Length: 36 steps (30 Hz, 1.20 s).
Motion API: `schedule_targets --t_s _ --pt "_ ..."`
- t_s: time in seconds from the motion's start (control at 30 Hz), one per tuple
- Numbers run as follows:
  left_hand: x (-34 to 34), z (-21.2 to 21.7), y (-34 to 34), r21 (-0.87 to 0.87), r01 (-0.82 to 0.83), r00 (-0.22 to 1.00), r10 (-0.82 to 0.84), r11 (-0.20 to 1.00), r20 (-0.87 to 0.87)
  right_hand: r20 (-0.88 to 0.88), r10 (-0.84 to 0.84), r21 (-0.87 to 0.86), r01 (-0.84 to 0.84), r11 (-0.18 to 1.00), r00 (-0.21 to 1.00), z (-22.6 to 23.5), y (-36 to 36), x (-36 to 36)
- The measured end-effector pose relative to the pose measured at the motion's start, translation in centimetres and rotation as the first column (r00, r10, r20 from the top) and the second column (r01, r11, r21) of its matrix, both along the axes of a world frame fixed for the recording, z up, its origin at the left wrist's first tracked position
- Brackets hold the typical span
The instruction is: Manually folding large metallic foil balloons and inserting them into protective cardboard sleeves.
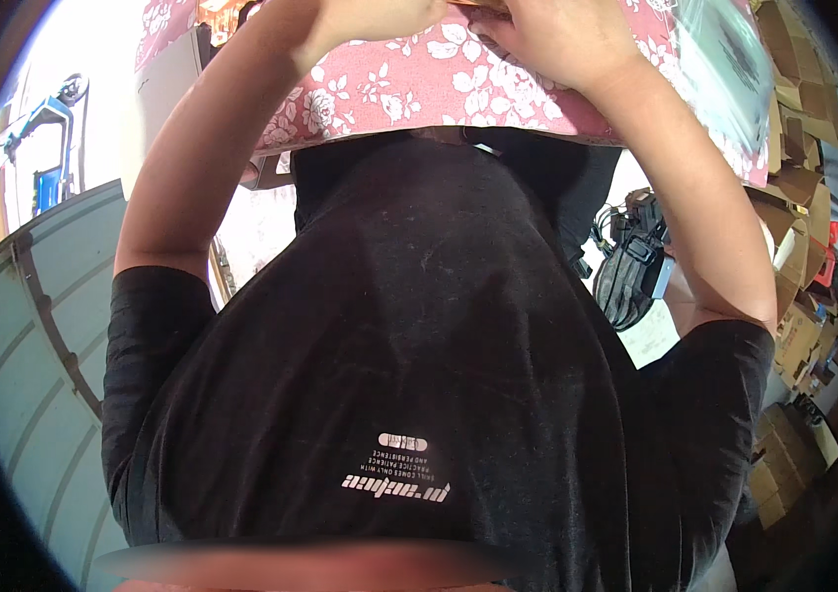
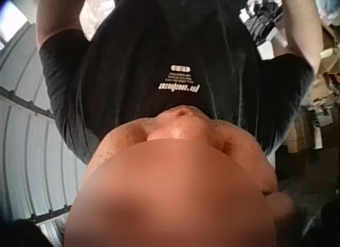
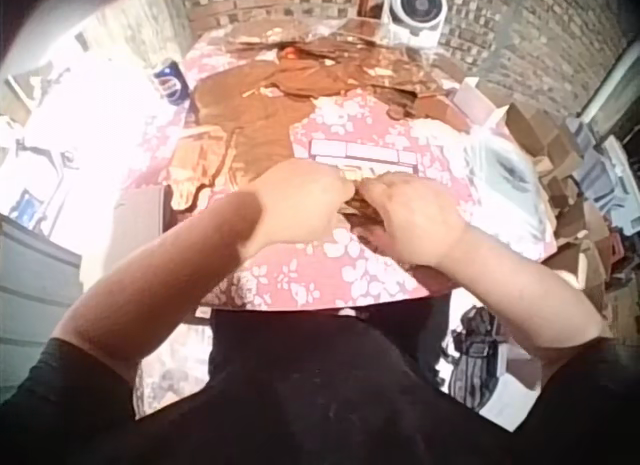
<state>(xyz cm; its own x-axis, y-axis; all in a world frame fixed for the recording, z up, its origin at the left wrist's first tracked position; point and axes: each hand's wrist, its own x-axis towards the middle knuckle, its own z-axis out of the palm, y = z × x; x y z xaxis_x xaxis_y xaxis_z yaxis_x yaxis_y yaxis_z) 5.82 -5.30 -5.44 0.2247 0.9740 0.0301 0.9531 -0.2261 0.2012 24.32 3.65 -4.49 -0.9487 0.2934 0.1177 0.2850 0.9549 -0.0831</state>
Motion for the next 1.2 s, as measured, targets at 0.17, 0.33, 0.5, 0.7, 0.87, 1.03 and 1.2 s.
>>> schedule_targets --t_s 0.17,0.33,0.5,0.7,0.87,1.03,1.2 --pt "-0.6 0.8 0.4 -0.109 -0.094 0.994 0.100 0.990 0.054 0.003 -0.029 0.070 0.029 0.997 1.000 -0.1 -0.9 -0.8" --pt "-1.4 1.3 0.0 -0.128 -0.005 0.991 0.023 0.992 0.135 0.007 0.019 0.190 -0.020 0.982 1.000 -1.1 -0.4 -0.5" --pt "-1.3 -0.6 -0.2 0.005 -0.032 0.989 0.031 0.999 0.142 0.049 -0.016 0.215 0.005 0.977 0.999 -0.6 0.4 -0.3" --pt "-2.2 -1.1 0.6 0.014 -0.096 0.974 0.091 0.995 0.207 -0.560 0.272 -0.214 -0.453 0.865 0.783 -0.6 1.8 -0.3" --pt "-1.4 5.9 1.1 -0.255 -0.165 0.897 0.252 0.953 0.364 0.267 -0.042 0.222 -0.019 0.975 0.963 5.7 3.3 -2.3" --pt "-1.9 11.2 2.9 -0.342 0.072 0.989 -0.022 0.937 0.147 0.527 0.021 -0.043 0.002 0.999 0.850 13.8 2.6 -6.0" --pt "-1.6 9.8 3.8 -0.247 -0.043 0.921 0.135 0.968 0.366 0.571 0.115 -0.085 -0.081 0.993 0.812 16.1 4.4 -5.7"
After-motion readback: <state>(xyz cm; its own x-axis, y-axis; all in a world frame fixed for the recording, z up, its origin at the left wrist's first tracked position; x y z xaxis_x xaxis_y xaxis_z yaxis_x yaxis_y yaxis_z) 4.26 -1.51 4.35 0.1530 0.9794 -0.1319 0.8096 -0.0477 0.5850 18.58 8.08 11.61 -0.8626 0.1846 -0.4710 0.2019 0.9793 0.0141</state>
